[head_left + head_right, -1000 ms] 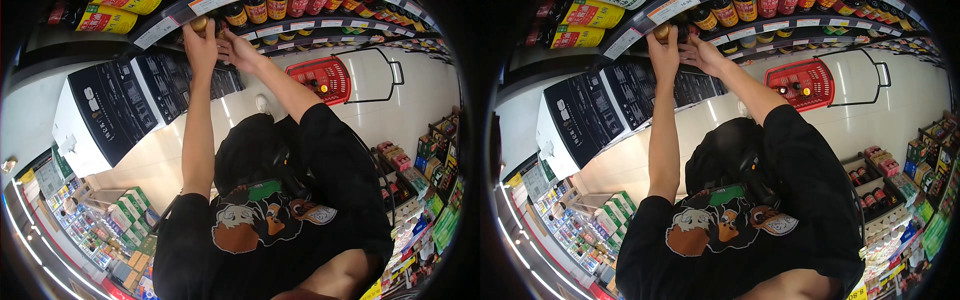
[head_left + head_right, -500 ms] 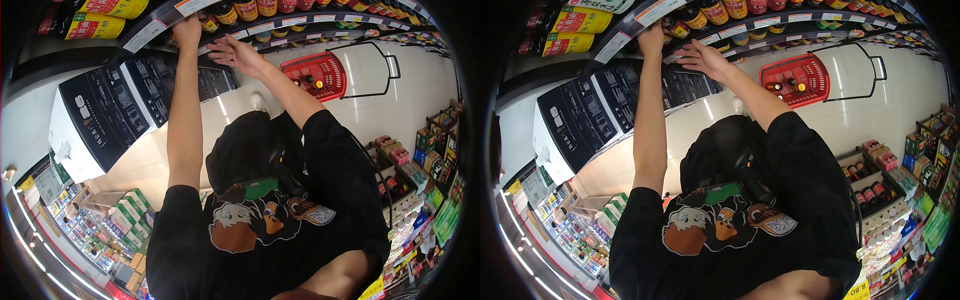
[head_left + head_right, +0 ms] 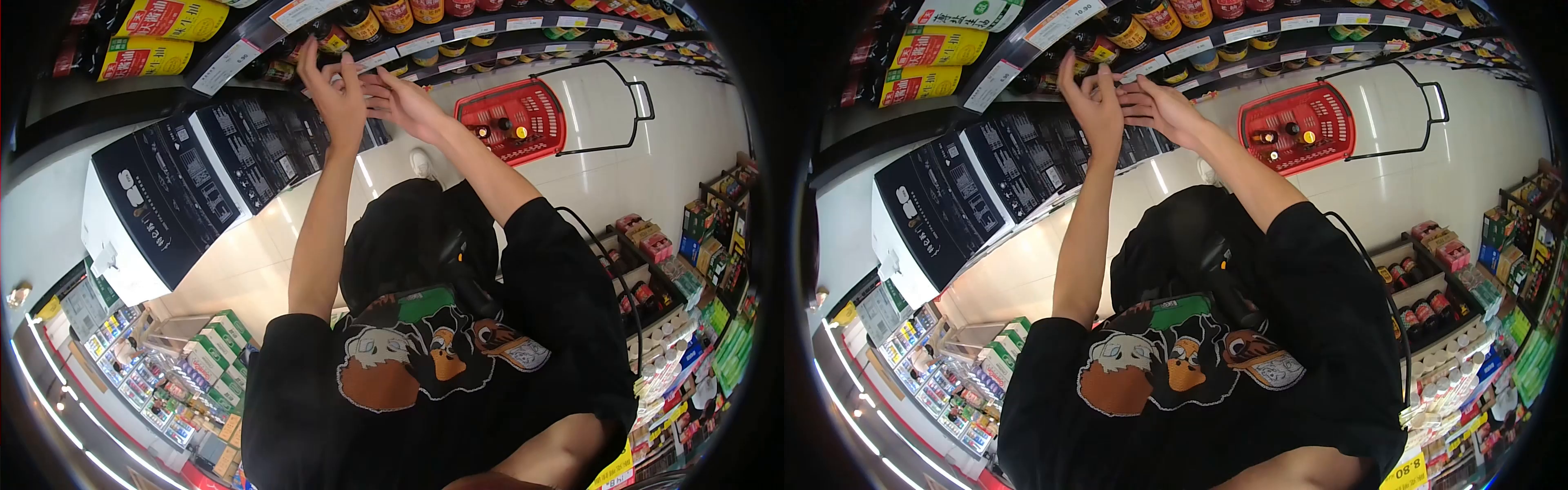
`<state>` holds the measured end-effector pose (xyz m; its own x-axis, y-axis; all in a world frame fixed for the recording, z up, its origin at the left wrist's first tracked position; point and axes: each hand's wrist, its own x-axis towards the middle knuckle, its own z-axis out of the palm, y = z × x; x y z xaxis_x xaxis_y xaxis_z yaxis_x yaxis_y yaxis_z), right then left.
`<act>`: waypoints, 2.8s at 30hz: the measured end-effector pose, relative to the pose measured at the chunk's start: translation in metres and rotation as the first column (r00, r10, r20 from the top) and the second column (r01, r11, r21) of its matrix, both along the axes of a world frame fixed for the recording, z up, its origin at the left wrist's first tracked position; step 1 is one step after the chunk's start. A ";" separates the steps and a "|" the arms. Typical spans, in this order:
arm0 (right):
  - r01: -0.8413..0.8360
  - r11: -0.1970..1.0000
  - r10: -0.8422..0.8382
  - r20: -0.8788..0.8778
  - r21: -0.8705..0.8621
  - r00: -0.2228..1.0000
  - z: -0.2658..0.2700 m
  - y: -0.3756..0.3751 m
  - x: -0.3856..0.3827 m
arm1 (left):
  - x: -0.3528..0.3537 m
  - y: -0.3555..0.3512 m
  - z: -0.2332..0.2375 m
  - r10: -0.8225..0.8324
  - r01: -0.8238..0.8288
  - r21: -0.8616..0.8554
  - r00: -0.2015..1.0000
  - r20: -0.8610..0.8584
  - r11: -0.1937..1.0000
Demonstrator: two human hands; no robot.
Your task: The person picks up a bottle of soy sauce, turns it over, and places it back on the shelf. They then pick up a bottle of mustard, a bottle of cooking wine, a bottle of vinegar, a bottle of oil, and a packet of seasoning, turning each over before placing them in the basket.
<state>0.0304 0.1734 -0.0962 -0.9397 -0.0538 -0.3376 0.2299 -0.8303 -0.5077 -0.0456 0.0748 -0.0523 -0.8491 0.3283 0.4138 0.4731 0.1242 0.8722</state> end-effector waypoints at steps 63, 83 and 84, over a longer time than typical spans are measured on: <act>0.236 0.941 -0.266 0.100 0.243 0.959 0.033 0.023 0.052 | 0.023 -0.030 0.104 -0.141 0.100 0.138 0.932 0.335 0.985; -0.177 0.955 0.218 -0.157 0.239 0.963 0.092 -0.002 0.147 | 0.060 -0.012 0.100 -0.377 0.390 0.081 0.784 0.492 0.917; -0.149 0.952 0.185 -0.116 0.266 0.976 0.096 -0.002 0.153 | 0.066 -0.006 0.095 -0.428 0.421 0.140 0.738 0.522 0.896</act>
<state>0.1833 0.1716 -0.0006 -0.9629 -0.1435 -0.2286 0.2673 -0.6248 -0.7336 0.0201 0.0683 0.0430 -0.7064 0.7062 -0.0489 -0.0588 0.0103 0.9982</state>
